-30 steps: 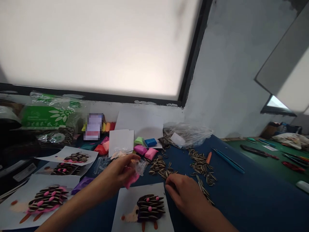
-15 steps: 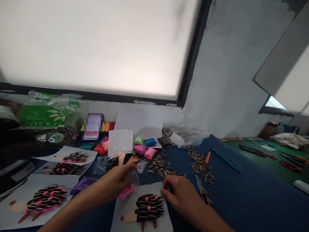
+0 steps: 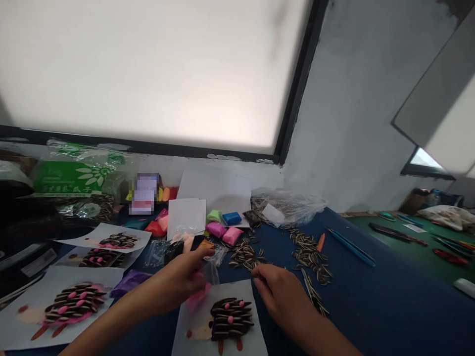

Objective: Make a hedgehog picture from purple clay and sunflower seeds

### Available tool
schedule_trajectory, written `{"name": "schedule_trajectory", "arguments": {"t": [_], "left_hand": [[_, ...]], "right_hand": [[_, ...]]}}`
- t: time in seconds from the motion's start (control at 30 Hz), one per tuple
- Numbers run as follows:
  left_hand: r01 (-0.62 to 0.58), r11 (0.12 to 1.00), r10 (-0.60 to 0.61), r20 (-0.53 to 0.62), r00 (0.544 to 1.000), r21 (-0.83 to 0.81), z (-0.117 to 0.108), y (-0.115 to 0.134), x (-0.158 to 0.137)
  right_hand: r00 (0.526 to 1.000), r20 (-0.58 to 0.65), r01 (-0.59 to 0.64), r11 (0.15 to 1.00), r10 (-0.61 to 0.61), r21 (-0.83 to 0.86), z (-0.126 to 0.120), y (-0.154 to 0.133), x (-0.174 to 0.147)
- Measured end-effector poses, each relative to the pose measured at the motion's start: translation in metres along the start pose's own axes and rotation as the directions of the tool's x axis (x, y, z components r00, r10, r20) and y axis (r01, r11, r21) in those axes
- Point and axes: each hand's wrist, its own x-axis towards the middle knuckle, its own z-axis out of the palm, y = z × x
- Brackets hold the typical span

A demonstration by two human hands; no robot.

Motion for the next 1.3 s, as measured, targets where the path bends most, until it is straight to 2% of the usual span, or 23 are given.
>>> {"name": "schedule_trajectory", "arguments": {"t": [0.2, 0.37, 0.57, 0.67, 0.73, 0.83, 0.97, 1.17, 1.3], "left_hand": [[-0.061, 0.989, 0.07, 0.057, 0.996, -0.135, 0.001, 0.014, 0.003], [-0.001, 0.964, 0.037, 0.129, 0.991, -0.268, 0.005, 0.027, 0.001], [0.015, 0.951, 0.028, 0.135, 0.99, -0.31, 0.004, 0.032, 0.0], [0.0, 0.945, 0.044, 0.128, 0.991, -0.327, 0.004, 0.032, 0.0], [-0.006, 0.945, 0.054, 0.137, 0.989, -0.327, 0.006, 0.033, -0.001], [-0.007, 0.951, 0.058, 0.156, 0.986, -0.308, 0.01, 0.036, -0.004], [-0.032, 0.967, 0.074, 0.157, 0.985, -0.254, 0.013, 0.041, -0.009], [-0.078, 0.979, 0.106, 0.145, 0.984, -0.189, 0.014, 0.047, -0.012], [-0.084, 0.979, 0.111, 0.145, 0.983, -0.184, 0.014, 0.045, -0.013]], "right_hand": [[1.0, -0.018, 0.013, 1.0, -0.012, 0.028, 0.007, -0.007, 0.003], [0.998, -0.057, 0.042, 0.995, -0.036, 0.096, 0.01, -0.013, 0.003], [0.987, -0.112, 0.133, 0.97, -0.112, 0.205, 0.011, -0.009, -0.001], [0.966, -0.196, 0.223, 0.923, -0.166, 0.314, 0.004, -0.009, -0.005], [0.958, -0.227, 0.268, 0.836, -0.177, 0.478, -0.001, -0.012, -0.008], [0.98, -0.135, 0.201, 0.701, -0.149, 0.684, -0.003, -0.017, -0.01], [0.989, 0.012, 0.079, 0.599, -0.146, 0.797, -0.003, -0.019, -0.011], [0.996, -0.021, 0.067, 0.622, -0.082, 0.781, -0.001, -0.019, -0.013], [0.997, -0.063, 0.074, 0.589, -0.04, 0.805, 0.001, -0.02, -0.014]]}}
